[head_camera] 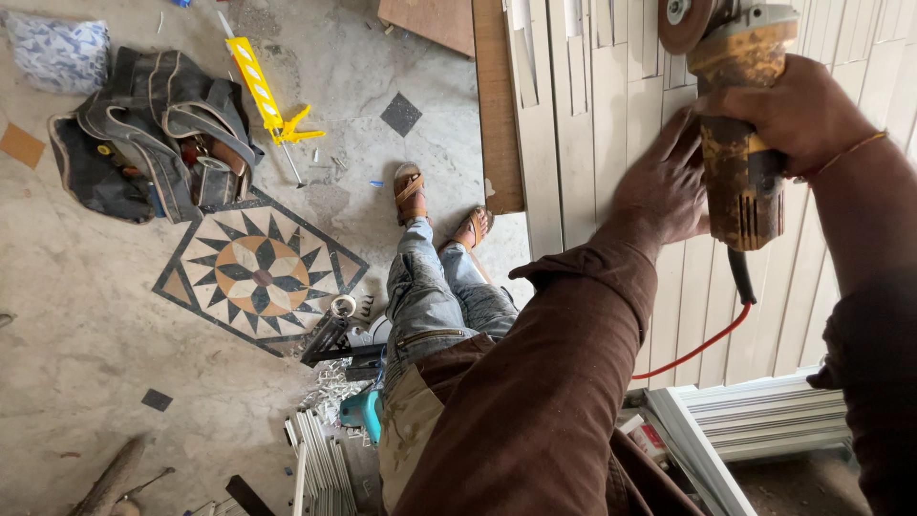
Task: The person holds a stack of white slatted profiles on a work surface and runs an angle grinder along their edges, steadying the boards with the other hand. They reposition the grinder repeatedly along the lengths, brushing debris aside between passes.
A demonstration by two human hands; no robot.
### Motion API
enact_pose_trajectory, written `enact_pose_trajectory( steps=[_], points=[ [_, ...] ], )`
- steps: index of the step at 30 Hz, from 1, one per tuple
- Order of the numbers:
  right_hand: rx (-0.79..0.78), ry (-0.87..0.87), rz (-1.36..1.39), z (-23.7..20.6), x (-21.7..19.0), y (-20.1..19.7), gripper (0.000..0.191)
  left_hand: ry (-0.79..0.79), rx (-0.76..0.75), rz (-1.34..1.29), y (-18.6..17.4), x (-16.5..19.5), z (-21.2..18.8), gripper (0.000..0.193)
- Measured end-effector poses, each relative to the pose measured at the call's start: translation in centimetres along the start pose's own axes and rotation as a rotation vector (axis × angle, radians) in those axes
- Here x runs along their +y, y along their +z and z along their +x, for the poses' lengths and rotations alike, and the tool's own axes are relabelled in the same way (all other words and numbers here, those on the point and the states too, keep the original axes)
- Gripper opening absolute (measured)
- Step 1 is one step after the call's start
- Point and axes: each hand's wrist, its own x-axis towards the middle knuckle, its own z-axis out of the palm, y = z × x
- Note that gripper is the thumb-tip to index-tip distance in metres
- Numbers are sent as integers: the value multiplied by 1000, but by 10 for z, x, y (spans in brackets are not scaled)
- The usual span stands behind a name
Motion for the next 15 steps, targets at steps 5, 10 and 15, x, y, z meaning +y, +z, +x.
enact_pose_trajectory(
  steps=[5,10,15],
  points=[
    [7,-11,-9,4,-4,0,28,76,-134,-123,0,-1,2,84],
    [42,-31,14,12,-8,-5,29,12,-6,-123,2,1,9,92],
    [31,-21,11,15,-9,-2,30,56,-97,-118,3,-1,11,92]
  ],
)
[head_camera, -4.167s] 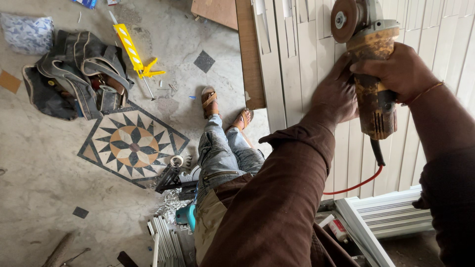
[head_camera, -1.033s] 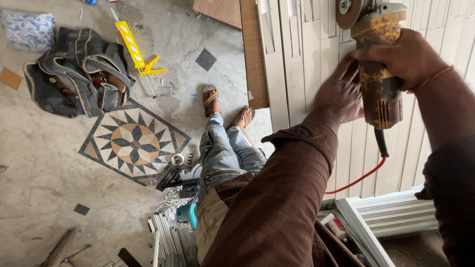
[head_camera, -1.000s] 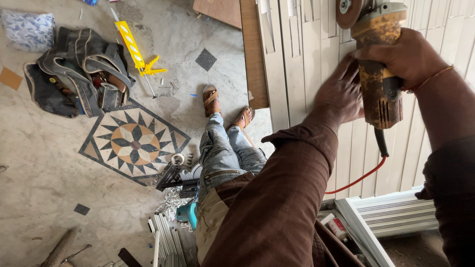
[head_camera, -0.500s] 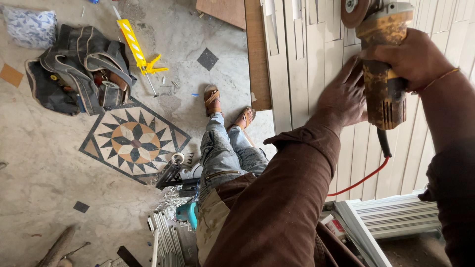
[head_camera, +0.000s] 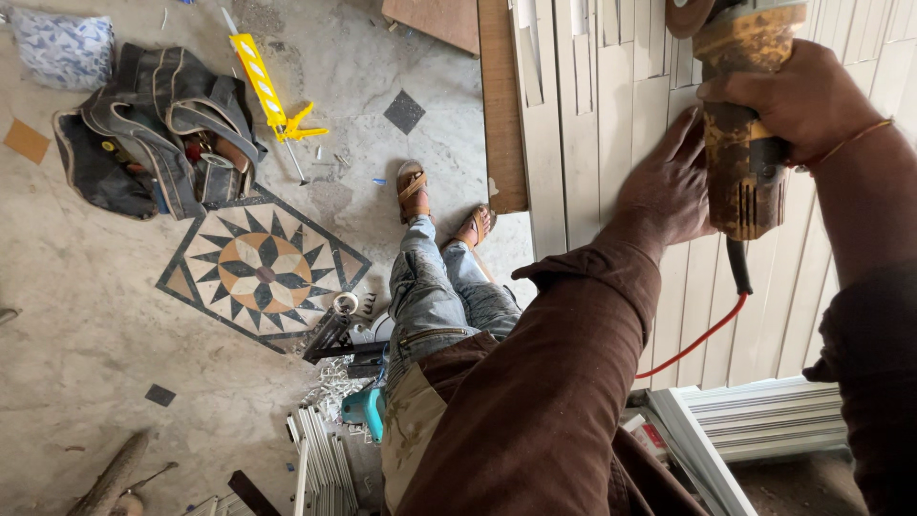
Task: The person holds a stack of white slatted profiles on a work surface and runs an angle grinder along their edges, steadying the boards with the other hand. They reposition the grinder repeatedly along the lengths, brushing debris aside between passes.
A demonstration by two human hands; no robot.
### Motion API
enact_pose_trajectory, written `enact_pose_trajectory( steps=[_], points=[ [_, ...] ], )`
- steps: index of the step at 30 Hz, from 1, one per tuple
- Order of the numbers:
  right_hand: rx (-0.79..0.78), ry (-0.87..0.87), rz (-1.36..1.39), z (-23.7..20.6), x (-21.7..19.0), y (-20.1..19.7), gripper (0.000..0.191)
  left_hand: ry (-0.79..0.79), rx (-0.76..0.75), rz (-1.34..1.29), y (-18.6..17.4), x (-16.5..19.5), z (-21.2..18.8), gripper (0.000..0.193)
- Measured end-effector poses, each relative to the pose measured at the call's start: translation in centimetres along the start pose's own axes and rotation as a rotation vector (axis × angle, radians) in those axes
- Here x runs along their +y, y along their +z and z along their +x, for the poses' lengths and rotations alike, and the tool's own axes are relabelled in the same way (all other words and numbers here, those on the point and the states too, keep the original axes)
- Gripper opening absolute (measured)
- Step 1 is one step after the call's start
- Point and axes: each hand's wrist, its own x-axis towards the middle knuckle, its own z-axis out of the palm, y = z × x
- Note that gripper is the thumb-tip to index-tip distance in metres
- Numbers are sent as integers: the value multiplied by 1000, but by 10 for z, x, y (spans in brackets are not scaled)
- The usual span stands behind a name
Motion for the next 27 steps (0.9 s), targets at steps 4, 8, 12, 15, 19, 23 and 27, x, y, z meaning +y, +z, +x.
enact_pose_trajectory(
  steps=[4,8,12,15,19,23,27],
  points=[
    [22,58,-24,7,1,2,29,20,-37,0,-2,-4,0,89],
    [3,-28,73,3,7,-4,31,10,-9,22,-2,-5,-2,91],
    [-27,-98,150,-7,8,-13,29,-6,-5,41,-1,-5,0,99],
    [9,7,114,-18,7,-15,33,-20,14,118,1,-2,-2,99],
    [1,70,105,-29,6,-9,33,-18,-7,145,0,0,0,99],
    [-29,69,170,-34,8,-2,37,-11,-24,122,-2,0,0,95],
    [-32,115,142,-39,10,2,38,30,-88,120,-6,0,-2,88]
  ],
)
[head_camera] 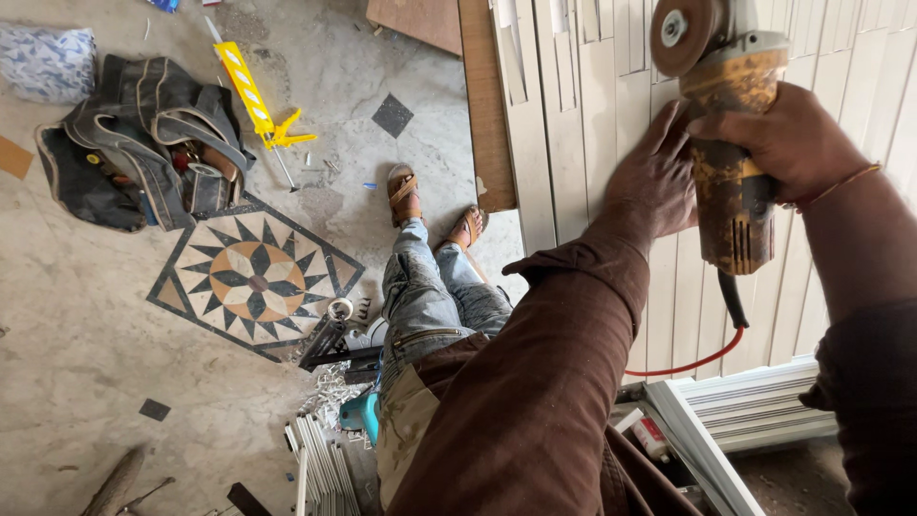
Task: The person holds a stack of white slatted profiles on a work surface and runs an angle grinder along their edges, steadying the boards with the other hand. They reposition the grinder repeatedly along the lengths, brushing debris aside between passes.
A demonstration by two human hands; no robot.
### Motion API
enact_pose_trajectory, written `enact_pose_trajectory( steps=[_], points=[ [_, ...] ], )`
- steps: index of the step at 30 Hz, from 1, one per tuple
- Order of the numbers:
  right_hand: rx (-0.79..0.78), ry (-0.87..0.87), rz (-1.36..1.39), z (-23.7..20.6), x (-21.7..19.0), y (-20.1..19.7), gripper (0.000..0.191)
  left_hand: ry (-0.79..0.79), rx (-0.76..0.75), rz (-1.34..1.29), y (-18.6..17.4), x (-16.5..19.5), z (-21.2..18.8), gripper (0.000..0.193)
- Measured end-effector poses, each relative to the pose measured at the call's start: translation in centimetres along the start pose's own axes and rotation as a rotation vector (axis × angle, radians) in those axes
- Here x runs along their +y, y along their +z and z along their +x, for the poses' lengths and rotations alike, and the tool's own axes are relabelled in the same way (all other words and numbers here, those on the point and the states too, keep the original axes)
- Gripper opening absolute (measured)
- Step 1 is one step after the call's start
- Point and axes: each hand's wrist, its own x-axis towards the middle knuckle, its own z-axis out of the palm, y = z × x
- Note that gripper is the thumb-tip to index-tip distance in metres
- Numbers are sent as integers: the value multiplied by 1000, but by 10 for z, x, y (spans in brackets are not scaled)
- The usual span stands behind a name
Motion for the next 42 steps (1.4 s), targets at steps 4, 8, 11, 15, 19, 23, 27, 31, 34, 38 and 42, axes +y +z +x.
enact_pose_trajectory(
  steps=[4,8,11,15,19,23,27,31,34,38,42],
  points=[
    [4,82,-23,-4,1,4,39,-3,30,-75,-2,-2,0,83],
    [7,121,-44,-2,0,10,39,-19,71,-143,-2,-4,0,73],
    [6,121,-61,-1,0,14,40,-24,63,-177,-3,-4,2,68],
    [-21,66,-27,0,0,16,42,-25,60,-175,-2,-6,2,66],
    [-11,84,-108,4,0,15,42,-19,47,-148,-2,-7,4,67],
    [-7,84,-93,4,1,14,43,-38,85,-191,-3,-9,4,67],
    [-21,61,-46,7,1,16,44,-13,64,-209,-3,-11,6,67],
    [-5,98,-54,7,0,16,43,-1,64,-200,-3,-12,6,66],
    [9,115,-65,6,1,17,43,-13,95,-185,-2,-10,6,68],
    [-6,82,-37,5,2,16,43,11,49,-198,-2,-9,6,69],
    [-6,74,-14,5,4,17,44,16,42,-204,-2,-10,6,66]
  ],
)
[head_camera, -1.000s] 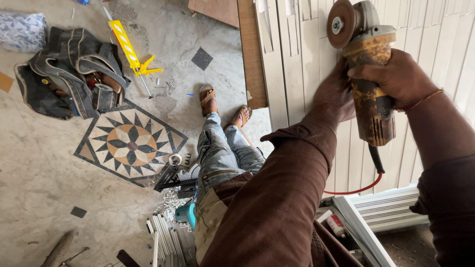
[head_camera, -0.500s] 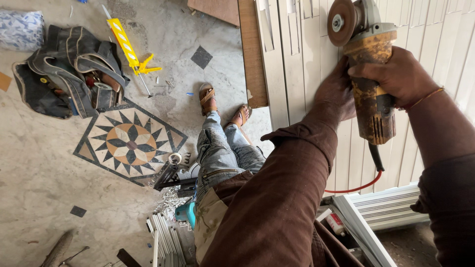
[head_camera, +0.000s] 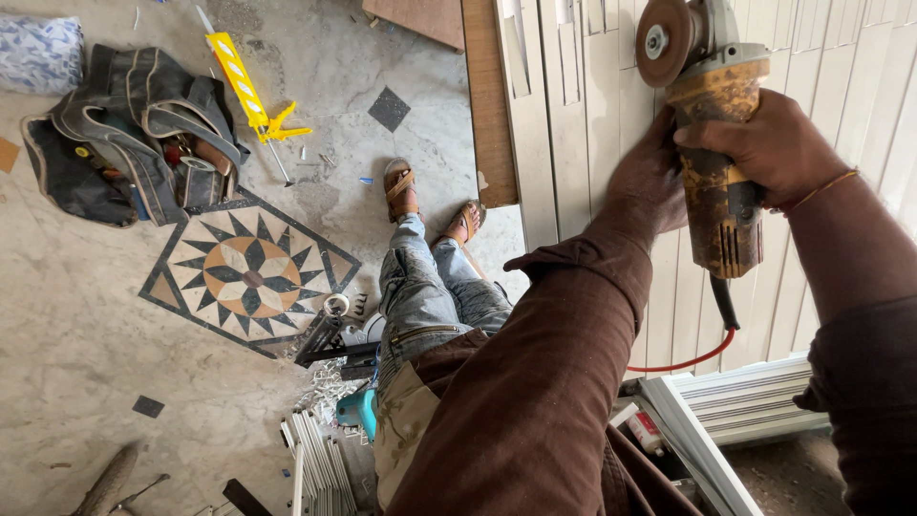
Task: The person holds a stack of white slatted profiles on a work surface and runs an angle grinder along their edges, steadying the boards with the other hand. They reposition the grinder repeatedly along the lengths, brushing debris aside between passes.
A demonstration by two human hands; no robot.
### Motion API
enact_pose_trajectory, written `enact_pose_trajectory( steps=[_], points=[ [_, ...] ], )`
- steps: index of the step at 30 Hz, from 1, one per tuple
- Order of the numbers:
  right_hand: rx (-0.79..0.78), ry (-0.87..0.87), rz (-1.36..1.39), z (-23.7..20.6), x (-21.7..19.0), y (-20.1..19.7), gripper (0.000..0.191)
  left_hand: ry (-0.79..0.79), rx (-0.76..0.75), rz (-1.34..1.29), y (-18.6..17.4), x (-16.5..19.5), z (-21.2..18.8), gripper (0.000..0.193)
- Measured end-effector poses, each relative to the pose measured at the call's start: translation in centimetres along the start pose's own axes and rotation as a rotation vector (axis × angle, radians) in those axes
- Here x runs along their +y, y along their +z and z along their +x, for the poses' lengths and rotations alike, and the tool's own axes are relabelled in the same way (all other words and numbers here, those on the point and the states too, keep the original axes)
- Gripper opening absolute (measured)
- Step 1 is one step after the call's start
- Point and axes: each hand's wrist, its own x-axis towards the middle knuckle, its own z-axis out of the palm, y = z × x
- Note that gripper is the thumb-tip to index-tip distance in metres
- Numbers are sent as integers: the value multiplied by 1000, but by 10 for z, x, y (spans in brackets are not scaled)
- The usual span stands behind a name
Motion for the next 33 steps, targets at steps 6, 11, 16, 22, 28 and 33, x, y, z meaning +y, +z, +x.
enact_pose_trajectory(
  steps=[6,11,16,22,28,33],
  points=[
    [7,10,-66,0,-1,1,43,4,7,28,1,-1,-2,66],
    [-11,-28,-32,1,0,1,43,-1,14,-18,1,-2,-2,67],
    [3,-28,-26,4,4,-1,43,9,-12,16,1,-2,0,65],
    [-3,-39,-28,10,7,-3,42,-18,48,-12,6,-2,3,66],
    [-15,-63,8,11,9,-1,41,-34,47,6,12,1,5,66],
    [-16,-52,-15,9,6,0,39,-40,60,11,15,2,6,64]
  ],
)
